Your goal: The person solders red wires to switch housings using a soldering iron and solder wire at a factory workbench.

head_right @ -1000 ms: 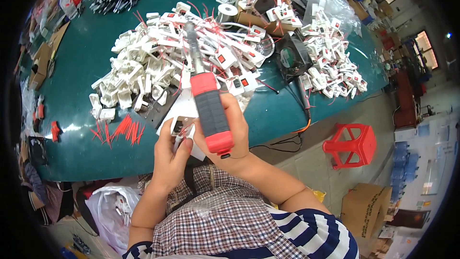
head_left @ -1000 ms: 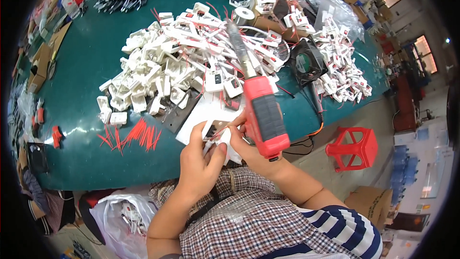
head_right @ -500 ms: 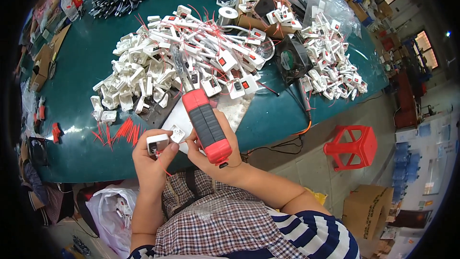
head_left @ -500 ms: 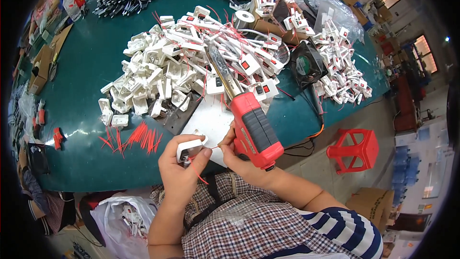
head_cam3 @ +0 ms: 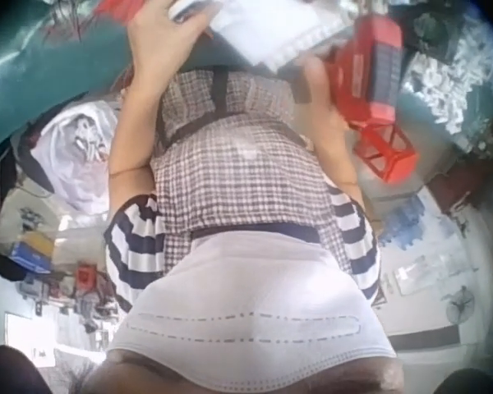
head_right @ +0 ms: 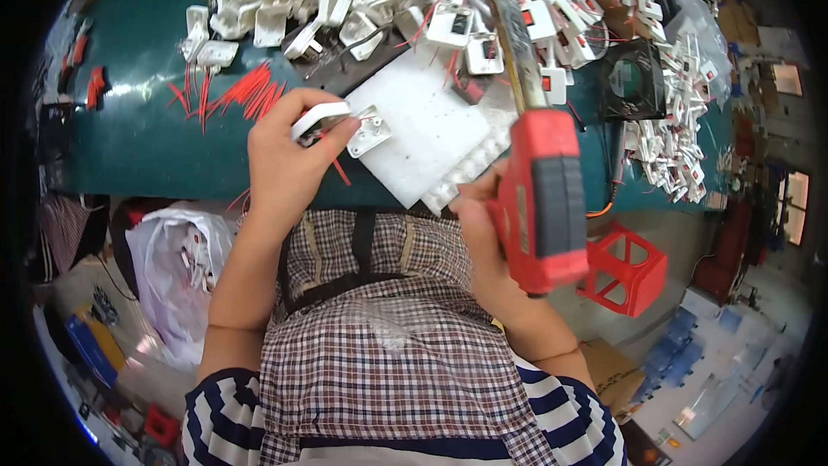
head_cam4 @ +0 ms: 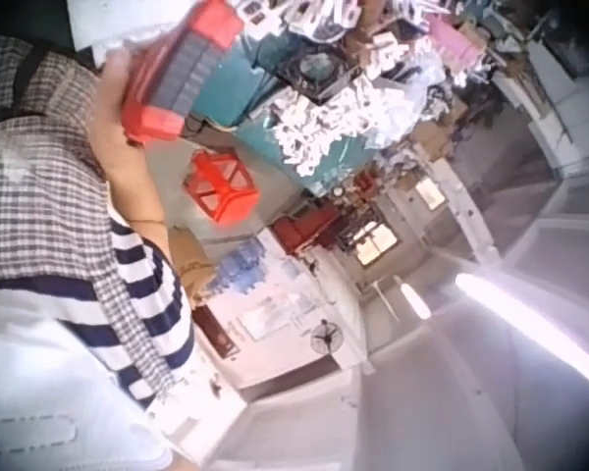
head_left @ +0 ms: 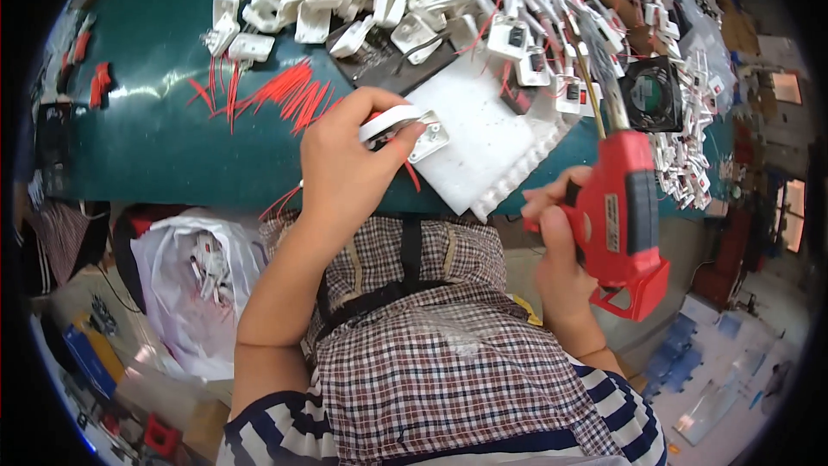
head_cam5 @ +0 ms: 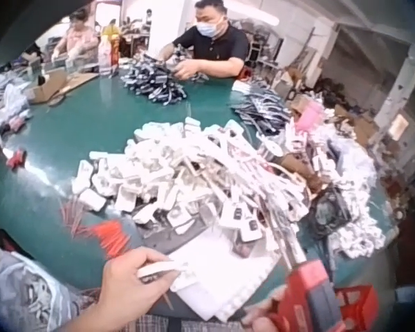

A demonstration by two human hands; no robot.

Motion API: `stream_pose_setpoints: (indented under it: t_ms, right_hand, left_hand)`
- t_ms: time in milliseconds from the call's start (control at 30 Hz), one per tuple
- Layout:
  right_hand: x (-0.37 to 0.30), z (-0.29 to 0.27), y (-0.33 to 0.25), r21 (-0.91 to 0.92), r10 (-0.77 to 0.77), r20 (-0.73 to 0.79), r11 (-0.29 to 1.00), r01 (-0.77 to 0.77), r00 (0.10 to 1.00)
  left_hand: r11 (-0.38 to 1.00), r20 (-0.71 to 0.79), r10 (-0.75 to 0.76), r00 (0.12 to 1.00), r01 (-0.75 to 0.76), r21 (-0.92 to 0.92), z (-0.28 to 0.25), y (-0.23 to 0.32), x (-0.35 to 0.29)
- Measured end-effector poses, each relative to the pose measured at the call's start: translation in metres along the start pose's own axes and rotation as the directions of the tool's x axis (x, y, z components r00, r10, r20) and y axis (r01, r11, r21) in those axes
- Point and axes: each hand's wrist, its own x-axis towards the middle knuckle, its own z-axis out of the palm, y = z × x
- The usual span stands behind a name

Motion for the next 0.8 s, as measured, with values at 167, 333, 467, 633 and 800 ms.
stream_pose_setpoints:
  t_ms: [167,333,467,633,800]
  right_hand:
    - [-0.035,-0.025,0.005,-0.011,0.017,0.045,1.000,-0.017,0.999]
    - [-0.059,-0.038,0.004,-0.164,0.114,0.086,0.981,-0.099,0.990]
    - [-0.064,-0.045,0.005,-0.469,0.213,0.102,0.872,-0.142,0.972]
    - [-0.056,-0.037,0.013,-0.400,0.098,0.155,0.916,-0.028,0.983]
    - [-0.053,-0.034,0.013,-0.426,0.107,0.181,0.905,-0.020,0.978]
  left_hand:
    - [0.997,0.040,0.024,0.999,-0.026,0.067,0.001,0.002,-0.010]
    - [0.992,0.027,0.055,0.998,-0.057,0.109,-0.003,-0.002,-0.010]
    - [0.993,0.047,0.060,0.997,-0.064,0.101,-0.002,-0.003,-0.008]
    - [0.991,0.035,0.074,0.997,-0.077,0.105,0.000,-0.004,-0.009]
    - [0.987,0.050,0.074,0.996,-0.080,0.139,-0.001,-0.002,-0.009]
